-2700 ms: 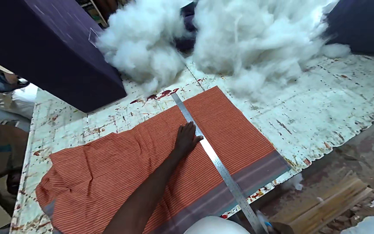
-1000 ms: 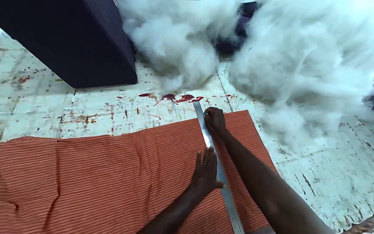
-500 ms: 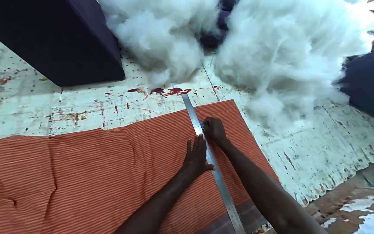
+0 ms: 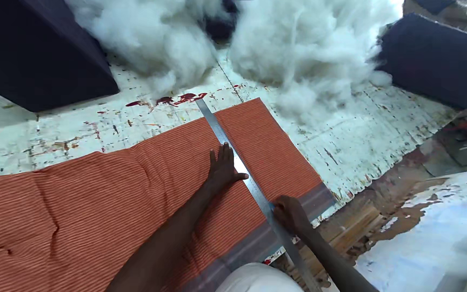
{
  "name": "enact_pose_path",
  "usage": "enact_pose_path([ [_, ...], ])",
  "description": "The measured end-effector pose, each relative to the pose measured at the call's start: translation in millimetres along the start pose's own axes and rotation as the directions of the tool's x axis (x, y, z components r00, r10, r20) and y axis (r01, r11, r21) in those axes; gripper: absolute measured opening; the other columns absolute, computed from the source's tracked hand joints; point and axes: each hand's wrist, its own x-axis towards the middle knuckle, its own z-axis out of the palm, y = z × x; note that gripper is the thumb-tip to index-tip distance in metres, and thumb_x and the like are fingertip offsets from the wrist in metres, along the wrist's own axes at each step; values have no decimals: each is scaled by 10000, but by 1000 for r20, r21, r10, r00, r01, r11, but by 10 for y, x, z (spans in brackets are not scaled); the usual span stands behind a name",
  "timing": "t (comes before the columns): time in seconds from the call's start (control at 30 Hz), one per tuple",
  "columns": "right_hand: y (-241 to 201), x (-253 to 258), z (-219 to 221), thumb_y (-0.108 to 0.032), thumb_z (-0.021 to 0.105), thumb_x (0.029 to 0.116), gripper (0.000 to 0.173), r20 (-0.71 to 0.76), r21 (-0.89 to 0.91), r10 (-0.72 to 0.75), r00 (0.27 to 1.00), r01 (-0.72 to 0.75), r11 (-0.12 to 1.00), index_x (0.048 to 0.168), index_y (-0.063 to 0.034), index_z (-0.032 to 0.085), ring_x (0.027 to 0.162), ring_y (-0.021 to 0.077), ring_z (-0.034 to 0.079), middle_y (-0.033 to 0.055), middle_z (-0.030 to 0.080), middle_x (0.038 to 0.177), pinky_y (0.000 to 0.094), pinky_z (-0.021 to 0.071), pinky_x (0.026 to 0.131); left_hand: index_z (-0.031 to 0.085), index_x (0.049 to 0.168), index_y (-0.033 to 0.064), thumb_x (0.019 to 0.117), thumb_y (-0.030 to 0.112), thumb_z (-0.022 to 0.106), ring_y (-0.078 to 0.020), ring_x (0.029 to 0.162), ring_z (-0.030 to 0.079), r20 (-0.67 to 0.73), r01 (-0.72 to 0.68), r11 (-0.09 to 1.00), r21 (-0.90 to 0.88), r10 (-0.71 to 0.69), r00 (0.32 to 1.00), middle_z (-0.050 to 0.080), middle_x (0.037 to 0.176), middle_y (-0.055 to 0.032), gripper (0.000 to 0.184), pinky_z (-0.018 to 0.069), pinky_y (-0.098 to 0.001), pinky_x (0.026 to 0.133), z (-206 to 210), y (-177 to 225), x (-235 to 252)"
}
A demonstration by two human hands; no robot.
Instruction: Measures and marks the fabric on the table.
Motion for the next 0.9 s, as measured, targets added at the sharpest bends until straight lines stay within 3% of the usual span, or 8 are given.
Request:
enact_pose_path([
  [0.1,299,-928,33,-167,588,964,258,47,18,123,991,-124,992,1102,-27,755,915,288,703,149,723,1016,477,572,874,158,1618,-22,734,913,551,-352,1593,17,58,16,999,28,-17,998,21,1716,-201,1345,15,-667,1225,-90,29,3],
  [0.2,555,-1577,137,-168,600,941,234,10,52,194,981,-194,980,1057,-58,771,859,268,707,131,731,975,469,582,815,177,1614,-22,724,917,557,-358,1592,31,59,13,999,44,-15,998,32,1714,-208,1348,30,-665,1228,-93,9,25],
  [0.27,711,-1882,309,-183,599,933,262,-132,169,267,955,-243,955,1098,-61,762,796,214,683,98,721,940,424,580,757,210,1603,-31,725,920,552,-371,1588,54,39,-9,999,46,7,999,53,1708,-223,1339,37,-672,1226,-77,5,33],
  [0.37,824,-2026,539,-182,601,960,309,-326,384,371,869,-237,893,1205,-41,724,807,168,668,87,711,995,370,582,764,243,1595,-27,733,916,550,-375,1585,78,20,-8,999,46,7,1000,81,1705,-223,1314,42,-677,1226,-103,0,15],
  [0.5,780,-1949,860,-221,555,994,336,-331,612,424,843,-151,777,1230,10,617,826,161,697,86,715,958,366,602,759,312,1578,-6,788,885,529,-391,1578,109,-30,-17,998,53,18,999,165,1690,-226,1210,76,-692,1218,-47,1,-43],
  [0.67,554,-1989,879,-239,557,996,370,-432,693,504,748,-83,716,1260,16,602,849,166,675,104,697,989,376,586,758,391,1532,-29,959,600,602,-459,1534,215,-262,-104,959,-264,32,965,249,1644,-280,876,214,-689,1200,54,312,-544],
  [0.83,796,-2376,727,-122,567,978,333,-509,771,591,626,27,636,1251,67,566,774,113,660,105,684,966,299,577,676,239,1606,-20,1084,452,421,-350,1575,170,-438,-240,802,-547,-30,898,177,1692,-216,727,197,-505,1283,402,784,-1110],
  [0.9,956,-2557,655,-100,564,979,300,-491,793,639,593,-1,610,1239,49,565,707,83,646,67,677,904,265,566,623,393,1550,0,1083,416,429,-333,1540,282,-383,-302,833,-464,118,916,342,1630,-207,627,251,-492,1267,511,1057,-1359],
])
